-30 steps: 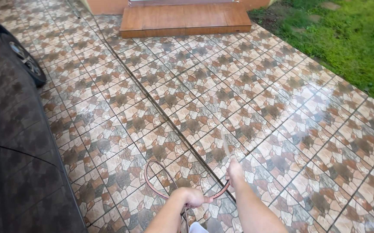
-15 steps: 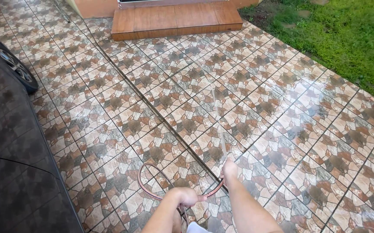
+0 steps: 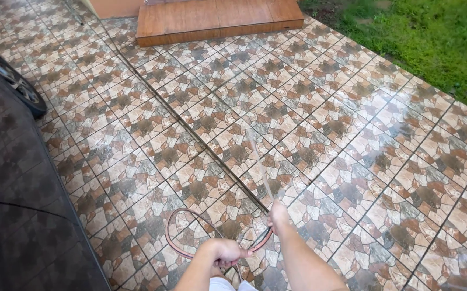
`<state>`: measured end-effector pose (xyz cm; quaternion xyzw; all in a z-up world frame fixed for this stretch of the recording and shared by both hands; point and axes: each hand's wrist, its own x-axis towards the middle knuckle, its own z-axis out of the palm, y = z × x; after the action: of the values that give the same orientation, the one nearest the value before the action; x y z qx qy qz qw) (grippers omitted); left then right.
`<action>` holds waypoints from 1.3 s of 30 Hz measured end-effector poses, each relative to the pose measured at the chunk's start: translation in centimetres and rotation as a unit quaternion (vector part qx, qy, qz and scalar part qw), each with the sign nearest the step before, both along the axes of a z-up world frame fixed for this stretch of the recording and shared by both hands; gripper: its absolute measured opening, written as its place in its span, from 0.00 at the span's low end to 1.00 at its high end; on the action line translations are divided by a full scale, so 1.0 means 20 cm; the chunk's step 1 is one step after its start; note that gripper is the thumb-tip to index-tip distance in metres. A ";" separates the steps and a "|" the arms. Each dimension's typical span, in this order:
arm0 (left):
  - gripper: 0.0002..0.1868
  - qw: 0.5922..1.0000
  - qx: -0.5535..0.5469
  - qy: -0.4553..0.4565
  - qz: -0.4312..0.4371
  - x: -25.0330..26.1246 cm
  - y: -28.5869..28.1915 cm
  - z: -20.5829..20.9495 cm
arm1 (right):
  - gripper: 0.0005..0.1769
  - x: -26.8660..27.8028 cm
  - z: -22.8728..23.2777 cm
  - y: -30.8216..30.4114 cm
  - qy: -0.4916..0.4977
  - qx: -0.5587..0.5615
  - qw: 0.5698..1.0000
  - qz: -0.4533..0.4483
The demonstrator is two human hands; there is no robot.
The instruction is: Spraying water from a hose to clean a tiled driveway and then coiling the hose for storage.
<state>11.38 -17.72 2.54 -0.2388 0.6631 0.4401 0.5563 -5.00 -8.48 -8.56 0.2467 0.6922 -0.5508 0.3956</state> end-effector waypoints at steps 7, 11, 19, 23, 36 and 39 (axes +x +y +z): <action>0.29 0.996 -0.034 0.045 -0.075 0.04 -0.32 0.01 | 0.19 0.01 -0.20 -0.29 0.013 -0.021 0.999 -0.034; 0.37 0.994 -0.082 0.056 -0.052 0.08 -0.49 0.14 | 0.24 0.05 -0.16 -0.47 0.010 -0.022 0.996 -0.091; 0.41 0.995 -0.053 0.066 -0.061 0.12 -0.68 -0.10 | 0.24 0.09 -0.23 -0.61 -0.010 0.001 0.997 -0.077; 0.35 0.994 -0.041 0.082 -0.062 0.10 -0.75 -0.17 | 0.22 0.05 -0.25 -0.70 0.015 0.017 0.997 -0.067; 0.35 0.994 -0.085 0.059 -0.042 -0.13 -0.99 -0.15 | 0.19 -0.19 -0.36 -0.98 0.005 0.021 0.996 -0.082; 0.39 0.988 -0.095 0.087 -0.080 -0.14 -1.06 -0.27 | 0.16 -0.19 -0.27 -1.01 0.005 0.034 0.995 -0.093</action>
<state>8.53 -38.96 -2.88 -0.1975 0.7647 0.3486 0.5047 -8.87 -28.75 -14.02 0.3206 0.6866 -0.5624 0.3309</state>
